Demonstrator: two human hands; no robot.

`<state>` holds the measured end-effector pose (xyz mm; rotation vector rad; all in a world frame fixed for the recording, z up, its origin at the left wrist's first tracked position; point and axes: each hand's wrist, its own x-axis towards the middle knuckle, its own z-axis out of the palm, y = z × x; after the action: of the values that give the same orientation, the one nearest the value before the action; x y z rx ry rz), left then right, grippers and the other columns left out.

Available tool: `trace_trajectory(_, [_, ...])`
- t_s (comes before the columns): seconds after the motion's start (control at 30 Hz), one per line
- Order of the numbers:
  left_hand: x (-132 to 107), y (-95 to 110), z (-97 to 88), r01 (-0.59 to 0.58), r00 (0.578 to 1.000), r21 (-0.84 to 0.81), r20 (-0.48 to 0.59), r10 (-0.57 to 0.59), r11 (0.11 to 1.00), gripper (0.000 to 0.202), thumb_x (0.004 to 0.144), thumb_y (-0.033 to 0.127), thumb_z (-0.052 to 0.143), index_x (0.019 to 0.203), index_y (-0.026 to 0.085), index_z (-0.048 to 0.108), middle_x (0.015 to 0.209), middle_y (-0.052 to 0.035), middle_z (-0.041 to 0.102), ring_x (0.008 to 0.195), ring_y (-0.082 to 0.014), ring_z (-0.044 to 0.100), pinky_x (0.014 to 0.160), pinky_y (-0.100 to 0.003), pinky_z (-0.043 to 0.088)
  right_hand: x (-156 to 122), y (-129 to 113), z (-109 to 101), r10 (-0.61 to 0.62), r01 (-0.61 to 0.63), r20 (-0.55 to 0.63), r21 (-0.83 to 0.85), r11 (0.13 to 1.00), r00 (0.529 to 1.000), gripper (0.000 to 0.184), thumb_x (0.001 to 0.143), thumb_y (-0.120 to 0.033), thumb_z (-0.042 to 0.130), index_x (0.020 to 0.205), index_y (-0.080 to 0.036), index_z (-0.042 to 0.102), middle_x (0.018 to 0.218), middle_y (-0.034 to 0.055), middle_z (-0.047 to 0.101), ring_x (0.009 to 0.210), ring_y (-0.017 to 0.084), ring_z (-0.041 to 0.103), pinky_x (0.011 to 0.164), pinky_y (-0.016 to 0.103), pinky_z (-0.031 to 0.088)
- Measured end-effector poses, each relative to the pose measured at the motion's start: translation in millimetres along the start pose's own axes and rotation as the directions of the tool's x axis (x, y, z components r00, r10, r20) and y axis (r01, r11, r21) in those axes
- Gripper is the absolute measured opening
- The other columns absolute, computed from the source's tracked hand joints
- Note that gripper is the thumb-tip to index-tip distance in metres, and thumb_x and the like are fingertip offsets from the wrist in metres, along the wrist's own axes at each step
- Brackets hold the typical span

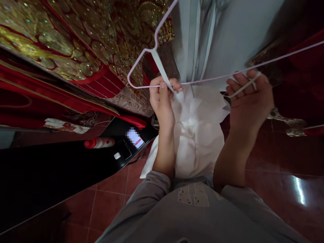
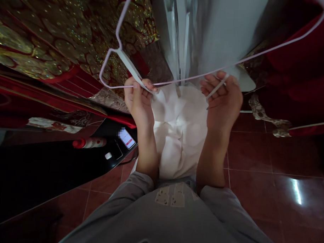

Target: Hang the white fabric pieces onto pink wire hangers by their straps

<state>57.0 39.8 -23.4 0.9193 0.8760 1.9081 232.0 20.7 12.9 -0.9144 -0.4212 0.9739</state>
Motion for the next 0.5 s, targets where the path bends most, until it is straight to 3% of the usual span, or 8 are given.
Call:
trace_trajectory(0.1, [-1,0,2.6,0.014,1.0,0.032,-0.026,-0.013,0.999,0.02,0.117,0.04,0.057,0.103,0.027,0.065,0.085,-0.0002,0.069,0.082,-0.0187,0.07,0.087,-0.032,0.058,10,-12,-7,-0.164,0.162,-0.167,-0.024,0.986,0.972,0.032,0.1,-0.02,0.049,0.082,-0.022,0.076,0.087,0.0007,0.081,0.079,0.01,0.08,0.072,0.017,0.064])
trace_trajectory(0.2, [1,2,4.0,0.027,0.999,0.02,-0.025,-0.027,0.999,0.02,0.117,0.034,0.055,0.101,0.027,0.064,0.081,0.0002,0.068,0.08,-0.0183,0.068,0.086,-0.031,0.058,26,-24,-18,-0.289,0.276,-0.246,-0.083,0.957,0.925,0.046,0.098,-0.002,0.045,0.074,-0.023,0.079,0.086,-0.0046,0.081,0.079,0.006,0.079,0.075,0.013,0.063])
trace_trajectory(0.3, [3,5,3.6,0.004,1.0,0.006,-0.024,-0.004,1.0,0.019,0.115,0.039,0.061,0.1,0.028,0.064,0.079,0.0005,0.067,0.078,-0.0186,0.067,0.083,-0.032,0.057,45,-34,-26,-0.388,0.368,-0.225,-0.13,0.921,0.894,0.053,0.094,0.009,0.044,0.073,-0.023,0.081,0.087,-0.0073,0.081,0.081,0.003,0.079,0.078,0.013,0.062])
trace_trajectory(0.4, [3,6,1.9,-0.024,0.999,0.028,-0.033,0.025,0.999,0.024,0.113,0.048,0.064,0.099,0.028,0.064,0.079,-0.0001,0.067,0.079,-0.0193,0.067,0.083,-0.033,0.056,58,-43,-22,-0.462,0.44,-0.181,-0.151,0.885,0.868,0.048,0.093,0.006,0.049,0.072,-0.023,0.08,0.08,-0.0085,0.078,0.078,0.003,0.078,0.077,0.015,0.061])
trace_trajectory(0.5, [3,4,-1.6,-0.031,0.999,0.008,0.028,0.031,0.999,0.025,0.107,0.049,0.073,0.102,0.026,0.064,0.084,-0.0009,0.069,0.083,-0.0197,0.068,0.085,-0.033,0.056,60,-54,-8,-0.456,0.434,-0.09,-0.192,0.88,0.885,0.047,0.089,0.008,0.051,0.065,-0.022,0.078,0.072,-0.0076,0.074,0.071,0.005,0.074,0.07,0.016,0.059])
